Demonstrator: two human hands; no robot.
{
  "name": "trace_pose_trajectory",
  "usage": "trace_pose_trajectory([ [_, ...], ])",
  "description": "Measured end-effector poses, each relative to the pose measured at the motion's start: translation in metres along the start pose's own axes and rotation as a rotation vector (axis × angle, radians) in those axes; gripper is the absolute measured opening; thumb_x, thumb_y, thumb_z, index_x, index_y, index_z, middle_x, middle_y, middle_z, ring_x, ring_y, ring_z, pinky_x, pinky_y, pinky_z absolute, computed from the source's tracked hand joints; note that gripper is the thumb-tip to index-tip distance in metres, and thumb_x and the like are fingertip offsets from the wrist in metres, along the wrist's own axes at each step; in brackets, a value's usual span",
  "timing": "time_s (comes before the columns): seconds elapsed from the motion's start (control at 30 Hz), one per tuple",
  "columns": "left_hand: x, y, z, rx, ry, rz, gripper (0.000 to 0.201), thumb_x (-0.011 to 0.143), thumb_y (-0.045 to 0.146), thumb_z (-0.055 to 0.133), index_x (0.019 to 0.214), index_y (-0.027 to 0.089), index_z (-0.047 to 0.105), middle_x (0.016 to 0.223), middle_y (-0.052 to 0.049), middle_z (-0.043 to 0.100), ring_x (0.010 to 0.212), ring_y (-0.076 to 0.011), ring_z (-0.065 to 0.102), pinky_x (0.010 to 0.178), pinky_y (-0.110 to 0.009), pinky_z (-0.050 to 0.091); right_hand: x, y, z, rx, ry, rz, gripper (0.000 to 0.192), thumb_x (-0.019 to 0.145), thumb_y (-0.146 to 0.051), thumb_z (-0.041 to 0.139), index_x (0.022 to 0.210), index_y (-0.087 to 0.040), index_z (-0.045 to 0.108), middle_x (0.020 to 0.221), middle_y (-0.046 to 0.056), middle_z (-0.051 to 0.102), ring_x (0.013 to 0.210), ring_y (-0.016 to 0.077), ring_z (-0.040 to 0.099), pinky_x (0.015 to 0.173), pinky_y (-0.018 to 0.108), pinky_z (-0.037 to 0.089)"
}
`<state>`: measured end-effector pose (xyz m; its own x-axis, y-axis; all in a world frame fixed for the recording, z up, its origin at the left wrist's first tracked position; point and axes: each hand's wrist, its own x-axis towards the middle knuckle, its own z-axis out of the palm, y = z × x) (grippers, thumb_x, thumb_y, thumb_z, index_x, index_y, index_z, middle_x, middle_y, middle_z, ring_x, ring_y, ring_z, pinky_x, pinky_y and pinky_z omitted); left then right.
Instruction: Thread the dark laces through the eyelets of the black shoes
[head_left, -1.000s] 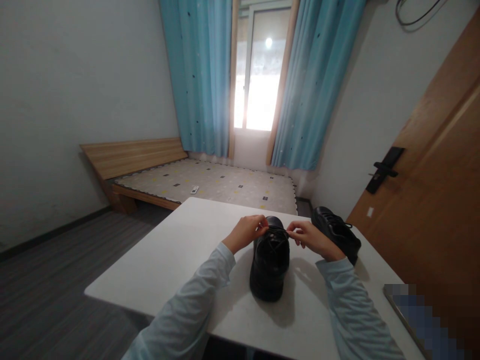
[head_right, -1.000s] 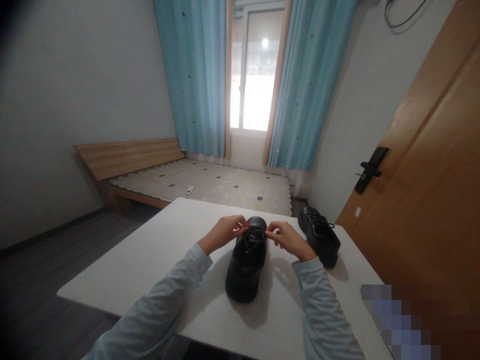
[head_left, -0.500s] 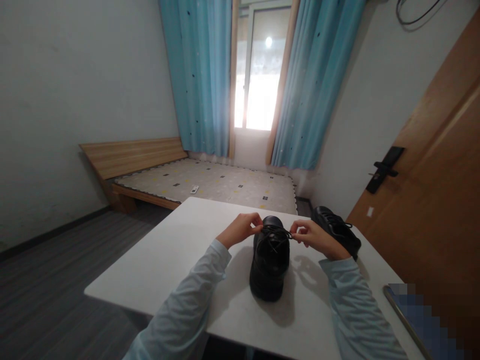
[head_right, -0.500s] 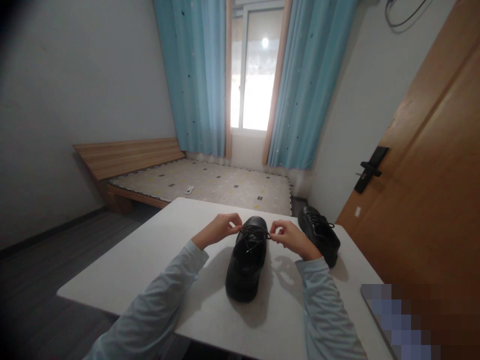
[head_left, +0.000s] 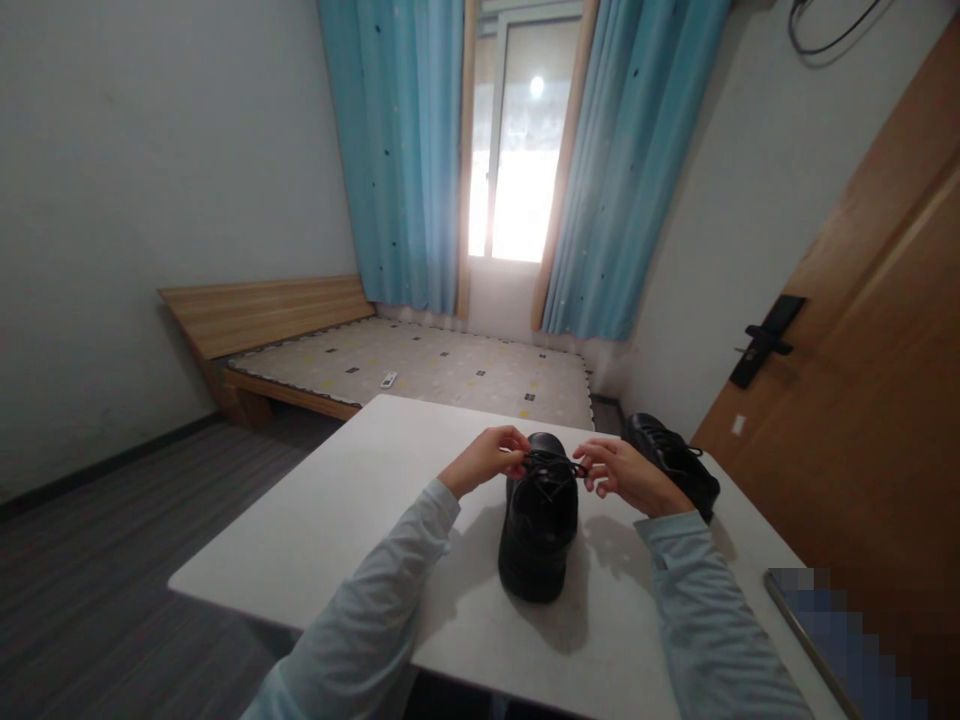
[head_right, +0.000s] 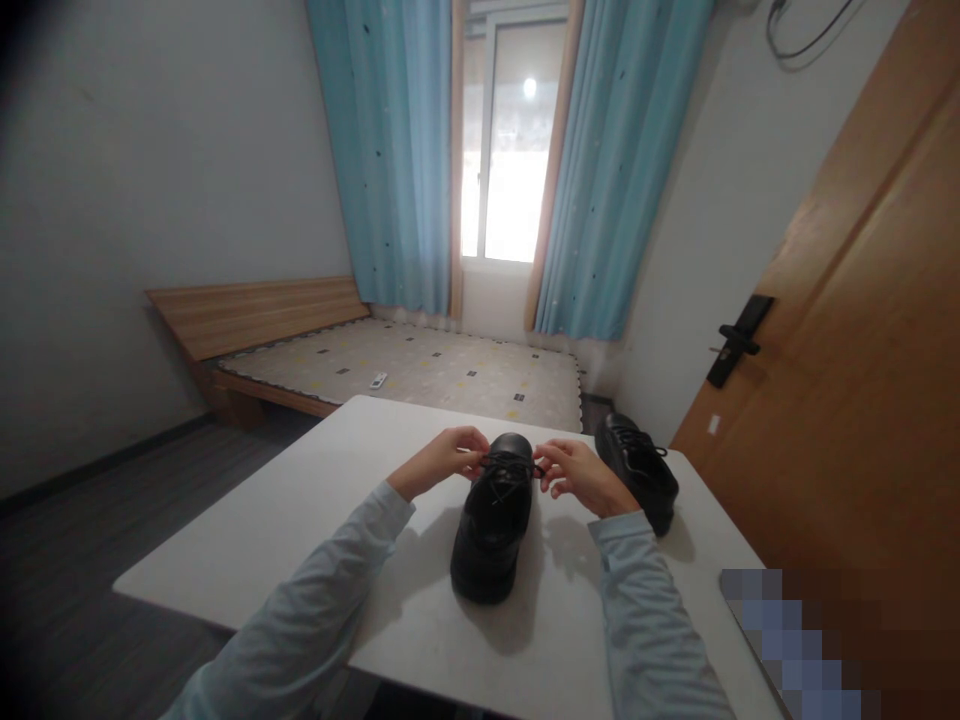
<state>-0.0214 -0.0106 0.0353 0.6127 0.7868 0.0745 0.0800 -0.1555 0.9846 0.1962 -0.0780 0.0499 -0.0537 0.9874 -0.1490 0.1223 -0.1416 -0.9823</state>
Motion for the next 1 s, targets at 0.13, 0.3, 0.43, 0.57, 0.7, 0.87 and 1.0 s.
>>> trace_pose_trajectory([
  [0.13, 0.000, 0.002, 0.004, -0.004, -0.014, -0.024, 0.014, 0.074, 0.020, 0.057, 0.082, 0.010, 0.062, 0.068, -0.001, 0.061, 0.056, -0.0068, 0.056, 0.057, -0.020, 0.048, 0.005, 0.003, 0.007, -0.139, 0.018, -0.027, 0.040, 0.068, -0.053, 0.065, 0.067, -0.015, 0.053, 0.051, -0.004, 0.051, 0.035, 0.0049, 0.045, 0.032, 0.017, 0.029],
  [0.3, 0.003, -0.004, 0.004, 0.223, 0.071, 0.074, 0.031, 0.071, 0.041, 0.063, 0.080, 0.011, 0.063, 0.061, -0.001, 0.059, 0.054, -0.0099, 0.054, 0.051, -0.021, 0.044, 0.011, 0.009, 0.008, -0.199, 0.014, -0.024, 0.045, 0.062, -0.057, 0.068, 0.066, -0.016, 0.051, 0.047, -0.006, 0.050, 0.034, 0.0054, 0.044, 0.033, 0.018, 0.028],
  [0.43, 0.002, -0.003, 0.003, 0.383, 0.089, 0.141, 0.028, 0.071, 0.038, 0.062, 0.079, 0.012, 0.066, 0.062, -0.001, 0.060, 0.054, -0.0093, 0.052, 0.050, -0.019, 0.040, 0.011, 0.009, 0.003, -0.193, -0.037, -0.006, 0.044, 0.062, -0.056, 0.068, 0.067, -0.015, 0.053, 0.049, -0.005, 0.050, 0.037, 0.0052, 0.044, 0.035, 0.018, 0.026],
  [0.57, 0.001, -0.002, 0.002, 0.404, 0.080, 0.146, 0.023, 0.072, 0.035, 0.062, 0.076, 0.013, 0.065, 0.061, 0.000, 0.059, 0.051, -0.0080, 0.049, 0.049, -0.019, 0.038, 0.010, 0.007, 0.001, -0.150, -0.061, -0.030, 0.041, 0.060, -0.050, 0.072, 0.063, -0.014, 0.053, 0.054, -0.005, 0.048, 0.042, 0.0039, 0.039, 0.037, 0.018, 0.022],
  [0.7, 0.003, -0.005, 0.001, 0.290, 0.070, 0.074, 0.028, 0.071, 0.040, 0.061, 0.075, 0.012, 0.060, 0.066, 0.000, 0.058, 0.050, -0.0074, 0.048, 0.044, -0.018, 0.037, 0.010, 0.008, -0.001, -0.069, -0.020, -0.015, 0.037, 0.056, -0.043, 0.075, 0.060, -0.014, 0.052, 0.052, -0.006, 0.043, 0.042, 0.0030, 0.034, 0.039, 0.019, 0.018],
  [0.87, 0.003, -0.007, -0.002, 0.181, 0.059, -0.015, 0.025, 0.072, 0.037, 0.058, 0.073, 0.013, 0.054, 0.064, 0.002, 0.052, 0.049, -0.0050, 0.043, 0.044, -0.016, 0.036, 0.012, 0.012, -0.004, -0.031, 0.001, -0.011, 0.031, 0.057, -0.038, 0.071, 0.056, -0.015, 0.050, 0.046, -0.007, 0.040, 0.038, 0.0023, 0.029, 0.040, 0.020, 0.016],
  [1.0, 0.002, -0.005, -0.003, 0.160, 0.084, -0.094, 0.017, 0.076, 0.031, 0.053, 0.073, 0.014, 0.050, 0.067, 0.002, 0.052, 0.057, -0.0065, 0.048, 0.051, -0.017, 0.040, 0.013, 0.014, -0.008, -0.078, 0.034, -0.010, 0.026, 0.057, -0.035, 0.069, 0.056, -0.014, 0.053, 0.049, -0.005, 0.044, 0.042, 0.0032, 0.031, 0.040, 0.019, 0.017],
])
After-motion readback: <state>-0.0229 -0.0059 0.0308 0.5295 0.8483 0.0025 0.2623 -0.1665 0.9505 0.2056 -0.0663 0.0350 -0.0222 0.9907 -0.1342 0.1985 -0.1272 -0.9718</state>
